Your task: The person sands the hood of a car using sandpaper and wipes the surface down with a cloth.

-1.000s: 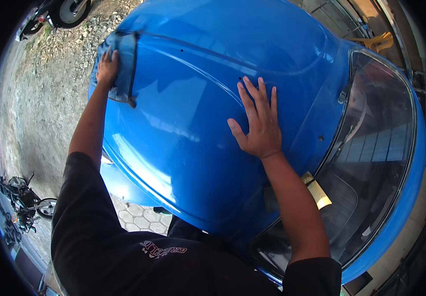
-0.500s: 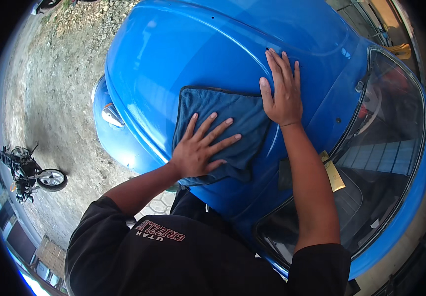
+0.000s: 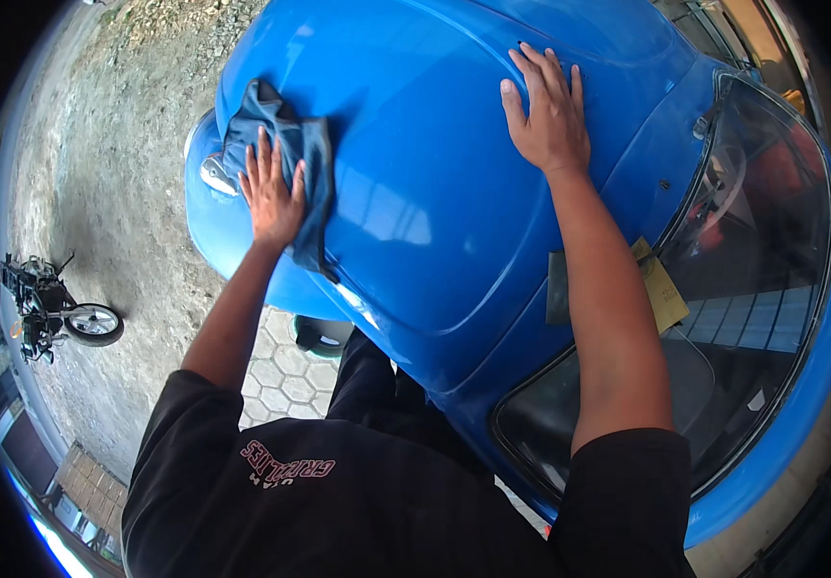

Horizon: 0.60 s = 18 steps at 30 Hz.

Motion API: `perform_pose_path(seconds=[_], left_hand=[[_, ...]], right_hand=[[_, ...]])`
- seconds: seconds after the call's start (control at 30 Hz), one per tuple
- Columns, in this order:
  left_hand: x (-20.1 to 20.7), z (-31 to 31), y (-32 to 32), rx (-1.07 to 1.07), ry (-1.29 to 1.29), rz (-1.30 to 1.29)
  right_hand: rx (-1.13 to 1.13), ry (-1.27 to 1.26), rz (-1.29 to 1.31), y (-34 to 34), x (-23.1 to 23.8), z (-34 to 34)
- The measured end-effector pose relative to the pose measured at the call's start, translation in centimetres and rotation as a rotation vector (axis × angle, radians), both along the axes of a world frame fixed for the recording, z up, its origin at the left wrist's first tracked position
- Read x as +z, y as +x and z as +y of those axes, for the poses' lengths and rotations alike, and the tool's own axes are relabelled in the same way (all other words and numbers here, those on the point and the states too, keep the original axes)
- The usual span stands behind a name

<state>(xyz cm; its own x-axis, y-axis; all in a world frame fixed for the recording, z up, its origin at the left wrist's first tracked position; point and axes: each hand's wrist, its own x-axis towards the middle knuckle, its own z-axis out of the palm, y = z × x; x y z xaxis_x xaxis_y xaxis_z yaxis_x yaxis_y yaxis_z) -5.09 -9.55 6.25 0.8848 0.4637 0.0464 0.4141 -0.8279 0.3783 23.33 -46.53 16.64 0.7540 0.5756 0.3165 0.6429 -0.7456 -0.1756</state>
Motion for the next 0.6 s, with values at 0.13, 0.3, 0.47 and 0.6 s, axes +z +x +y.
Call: perform_pose_path(seconds=[0.13,0.3,0.47,0.6], left_hand=[[7.2,-11.1,-8.2,-0.296,-0.061,0.020],[8.1,-18.5,-16.6,-0.660,-0.105,0.152],[5.9,-11.8,-13.7,-0.662,-0.184,-0.018],[1.7,-6.0,-8.9,-0.074,-0.296,-0.212]], right_hand=[[-0.006,-0.009,0.001,0.0,0.1,0.5],[-0.054,-0.256,-0.068,-0.7,-0.7,1.0],[-0.119,-0.330,0.108,-4.7,0.1,1.7],[0.098,-0.147,0.123,-14.1,-1.1,4.7]])
